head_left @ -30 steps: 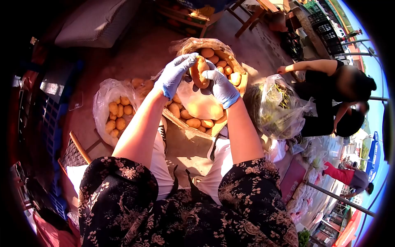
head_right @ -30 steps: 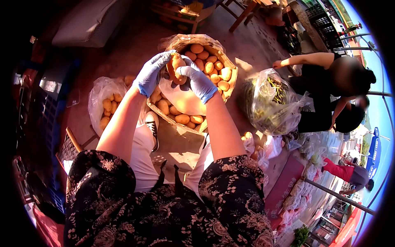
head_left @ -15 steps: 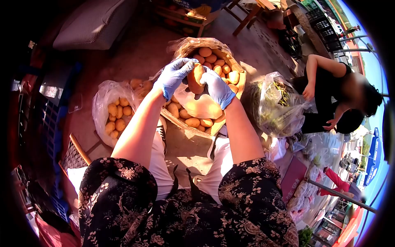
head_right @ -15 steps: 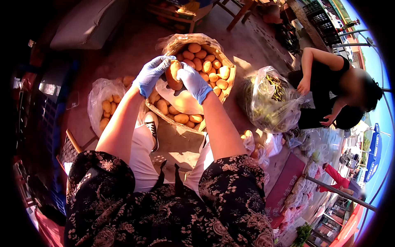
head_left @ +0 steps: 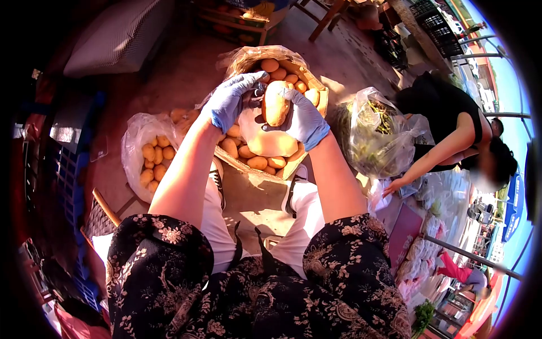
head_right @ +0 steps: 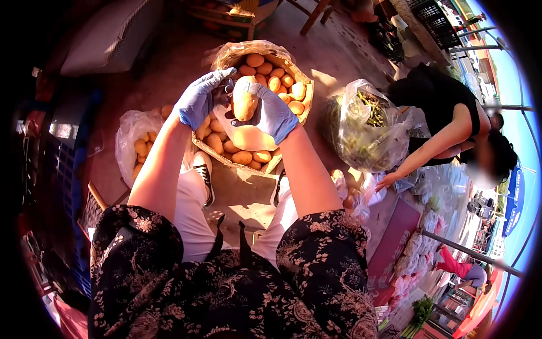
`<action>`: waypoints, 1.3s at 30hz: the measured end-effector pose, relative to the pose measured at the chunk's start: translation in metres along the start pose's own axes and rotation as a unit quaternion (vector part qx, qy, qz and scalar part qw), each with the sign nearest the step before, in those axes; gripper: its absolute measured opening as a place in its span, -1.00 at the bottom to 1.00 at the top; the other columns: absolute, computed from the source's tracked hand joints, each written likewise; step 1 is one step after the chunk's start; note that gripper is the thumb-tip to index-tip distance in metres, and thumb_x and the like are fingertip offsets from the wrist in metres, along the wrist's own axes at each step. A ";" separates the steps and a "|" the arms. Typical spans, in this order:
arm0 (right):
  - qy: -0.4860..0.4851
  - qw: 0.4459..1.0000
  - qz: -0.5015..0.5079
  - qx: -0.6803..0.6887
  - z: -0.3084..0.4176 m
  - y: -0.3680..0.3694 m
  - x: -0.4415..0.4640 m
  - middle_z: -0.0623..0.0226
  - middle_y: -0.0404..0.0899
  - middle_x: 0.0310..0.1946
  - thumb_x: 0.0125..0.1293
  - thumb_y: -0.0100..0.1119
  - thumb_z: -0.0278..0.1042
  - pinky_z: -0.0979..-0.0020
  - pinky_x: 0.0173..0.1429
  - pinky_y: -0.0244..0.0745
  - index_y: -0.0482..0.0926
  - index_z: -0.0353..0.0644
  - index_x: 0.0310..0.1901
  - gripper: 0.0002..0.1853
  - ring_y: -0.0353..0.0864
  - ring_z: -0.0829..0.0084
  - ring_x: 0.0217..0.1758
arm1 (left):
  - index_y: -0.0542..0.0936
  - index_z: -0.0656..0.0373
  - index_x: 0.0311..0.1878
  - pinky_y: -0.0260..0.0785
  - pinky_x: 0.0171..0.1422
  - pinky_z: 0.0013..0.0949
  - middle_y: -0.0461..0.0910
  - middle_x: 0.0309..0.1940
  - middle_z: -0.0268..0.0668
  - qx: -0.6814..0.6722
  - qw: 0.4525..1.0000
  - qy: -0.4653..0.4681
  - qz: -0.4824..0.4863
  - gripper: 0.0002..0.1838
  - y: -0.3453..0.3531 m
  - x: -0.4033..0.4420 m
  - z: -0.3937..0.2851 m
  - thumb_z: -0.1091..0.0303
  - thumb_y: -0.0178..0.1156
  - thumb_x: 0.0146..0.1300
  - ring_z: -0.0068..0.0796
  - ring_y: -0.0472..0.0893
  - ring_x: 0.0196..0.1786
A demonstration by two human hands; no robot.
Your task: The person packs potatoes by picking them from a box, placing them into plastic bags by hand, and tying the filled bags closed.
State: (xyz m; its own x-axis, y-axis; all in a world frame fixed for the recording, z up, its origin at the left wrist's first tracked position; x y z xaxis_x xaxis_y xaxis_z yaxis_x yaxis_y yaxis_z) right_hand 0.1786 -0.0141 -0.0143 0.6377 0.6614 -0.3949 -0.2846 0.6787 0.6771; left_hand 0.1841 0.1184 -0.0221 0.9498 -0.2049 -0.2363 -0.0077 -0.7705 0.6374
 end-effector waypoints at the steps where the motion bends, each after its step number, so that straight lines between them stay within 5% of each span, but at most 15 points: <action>1: -0.009 1.000 0.017 0.025 0.003 -0.002 0.000 0.24 0.52 -0.08 0.17 0.18 -0.04 0.07 -0.05 0.54 0.40 -0.16 0.10 -0.47 0.56 0.28 -0.06 | 0.54 0.16 0.05 0.43 -0.19 -0.43 0.58 -0.22 -0.36 -0.004 1.000 -0.008 -0.019 -0.70 -0.004 0.002 -0.001 0.26 0.11 0.30 -0.52 0.55 -0.19; 3: -0.029 0.997 0.036 0.060 0.008 -0.017 -0.002 0.07 0.48 0.03 0.25 0.10 -0.14 0.04 0.10 0.47 0.34 -0.27 0.14 -0.49 0.53 0.13 0.04 | 0.53 0.11 0.05 0.42 -0.07 -0.29 0.55 -0.12 -0.33 -0.021 0.997 -0.027 -0.072 -0.67 -0.015 0.004 -0.001 0.20 0.12 0.28 -0.46 0.51 -0.05; 5: -0.145 0.951 -0.116 -0.248 0.020 -0.049 -0.004 0.16 0.55 -0.10 0.15 0.24 -0.05 0.22 0.00 0.48 0.43 -0.26 0.04 -0.47 0.56 0.19 -0.07 | 0.50 0.10 0.09 0.41 0.04 -0.22 0.51 -0.04 -0.31 -0.008 0.995 -0.002 -0.098 -0.62 -0.020 -0.003 -0.011 0.14 0.09 0.27 -0.40 0.46 0.01; 6: -0.181 0.846 -0.180 -0.468 0.027 -0.064 -0.006 0.21 0.57 -0.16 0.09 0.29 0.06 0.30 -0.08 0.49 0.47 -0.23 -0.01 -0.43 0.58 0.21 -0.14 | 0.49 0.11 0.10 0.40 0.06 -0.22 0.50 -0.04 -0.30 0.007 0.993 0.006 -0.121 -0.60 -0.025 -0.004 -0.014 0.13 0.08 0.27 -0.38 0.46 0.01; 8: -0.310 0.397 -0.351 -0.790 0.038 -0.052 -0.033 0.17 0.54 -0.23 -0.18 0.44 0.04 0.16 0.10 0.28 0.49 -0.06 -0.08 -0.39 0.47 0.16 -0.12 | 0.47 0.13 0.10 0.46 -0.11 -0.35 0.52 -0.07 -0.31 0.065 0.983 -0.006 -0.171 -0.62 -0.032 -0.005 -0.019 0.20 0.11 0.26 -0.43 0.53 -0.10; 10: -0.249 0.386 -0.380 -0.803 0.042 -0.063 -0.035 0.15 0.52 -0.19 -0.20 0.45 0.03 0.11 0.18 0.16 0.48 -0.06 -0.06 -0.36 0.42 0.18 0.01 | 0.44 0.14 0.12 0.43 -0.32 -0.47 0.56 -0.13 -0.30 0.189 0.970 0.007 -0.152 -0.61 -0.036 -0.006 -0.019 0.25 0.15 0.25 -0.48 0.57 -0.26; 14: -0.218 0.758 -0.324 -0.522 0.005 -0.099 0.010 0.01 0.57 -0.22 -0.07 0.41 0.12 0.33 -0.08 0.48 0.47 -0.24 -0.08 -0.35 0.58 0.14 -0.15 | 0.42 0.28 0.09 0.28 -0.62 -0.46 0.59 -0.28 -0.25 0.472 0.864 -0.155 -0.085 -0.52 -0.018 -0.021 0.001 0.24 0.21 0.16 -0.57 0.53 -0.57; 18: -0.099 0.923 -0.216 -0.303 -0.118 -0.126 0.064 0.01 0.60 -0.16 0.09 0.24 0.14 0.35 0.01 0.42 0.48 -0.38 -0.03 -0.34 0.58 0.19 -0.13 | 0.60 0.35 -0.33 0.35 -0.58 -0.45 0.59 -0.59 -0.25 0.686 0.658 -0.312 0.001 -0.68 -0.030 -0.026 0.021 0.20 0.22 0.07 -0.54 0.50 -0.68; 23: 0.071 0.871 -0.232 -0.426 -0.136 -0.126 0.037 -0.08 0.54 -0.05 0.09 0.16 0.22 0.35 0.07 0.39 0.44 -0.42 0.05 -0.23 0.56 0.14 -0.02 | 0.61 0.31 -0.37 0.41 -0.49 -0.43 0.60 -0.57 -0.23 0.691 0.686 -0.217 -0.069 -0.79 -0.041 -0.014 0.012 0.33 0.14 0.12 -0.46 0.60 -0.57; 27: -0.001 0.921 -0.280 -0.271 -0.146 -0.163 0.023 0.10 0.56 -0.10 0.03 0.30 0.08 0.38 0.00 0.43 0.42 -0.35 0.03 -0.32 0.56 0.33 -0.04 | 0.52 0.20 -0.04 0.29 -0.56 -0.60 0.59 -0.41 -0.22 0.231 0.946 -0.021 -0.226 -0.79 -0.065 -0.005 -0.014 0.42 -0.01 0.33 -0.66 0.36 -0.64; 28: -0.008 0.848 -0.286 -0.445 -0.133 -0.156 0.012 0.10 0.57 -0.09 0.02 0.32 0.08 0.40 -0.03 0.45 0.42 -0.31 0.06 -0.30 0.57 0.35 -0.06 | 0.50 0.19 0.01 0.25 -0.56 -0.64 0.59 -0.36 -0.22 0.092 0.968 -0.015 -0.235 -0.78 -0.062 -0.002 -0.012 0.45 -0.05 0.36 -0.69 0.35 -0.60; 31: 0.109 0.808 -0.185 -0.549 -0.135 -0.136 0.018 0.02 0.61 -0.20 0.08 0.27 0.02 0.35 -0.11 0.50 0.47 -0.32 0.02 -0.39 0.63 0.29 -0.23 | 0.51 0.22 -0.05 0.29 -0.53 -0.61 0.59 -0.34 -0.22 -0.085 0.981 -0.072 -0.161 -0.80 -0.045 0.000 0.003 0.46 -0.04 0.33 -0.61 0.48 -0.50; 35: -0.002 0.889 -0.192 -0.415 -0.084 -0.154 0.028 0.13 0.63 -0.47 0.22 0.11 -0.08 0.31 -0.19 0.49 0.61 -0.28 -0.34 -0.65 0.63 0.19 -0.35 | 0.50 0.26 -0.07 0.28 -0.53 -0.64 0.59 -0.37 -0.24 -0.068 0.978 -0.096 -0.174 -0.81 -0.038 -0.006 0.013 0.43 0.01 0.31 -0.58 0.56 -0.42; 36: -0.161 0.765 -0.274 -0.560 -0.055 -0.175 0.032 0.20 0.59 -0.58 0.19 0.13 -0.15 0.42 -0.36 0.49 0.58 -0.30 -0.38 -0.69 0.56 0.42 -0.56 | 0.50 0.27 -0.07 0.27 -0.54 -0.64 0.59 -0.37 -0.24 -0.052 0.975 -0.105 -0.188 -0.81 -0.041 -0.006 0.017 0.43 0.02 0.30 -0.57 0.56 -0.41; 39: -0.147 0.553 -0.404 -0.714 0.001 -0.190 0.023 0.06 0.59 -0.38 0.15 0.09 -0.12 0.15 -0.12 0.46 0.54 -0.21 -0.33 -0.71 0.60 0.11 -0.24 | 0.46 0.25 0.08 0.28 -0.51 -0.66 0.59 -0.24 -0.18 -0.002 0.973 -0.145 -0.181 -0.71 -0.041 -0.007 0.026 0.41 -0.04 0.33 -0.59 0.53 -0.35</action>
State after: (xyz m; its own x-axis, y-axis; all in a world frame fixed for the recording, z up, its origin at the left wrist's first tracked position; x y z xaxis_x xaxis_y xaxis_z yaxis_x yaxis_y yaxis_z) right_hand 0.2481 -0.1284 -0.1509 0.9985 0.0208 0.0500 0.0369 0.4147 -0.9092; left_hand 0.1701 0.1357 -0.0655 0.7620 -0.0823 -0.6423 0.3125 -0.8220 0.4761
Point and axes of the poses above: each hand's wrist, its own x-axis towards the middle knuckle, its own y-axis out of the palm, z = x × y, the point moved 6 cm from there along x, towards the middle knuckle
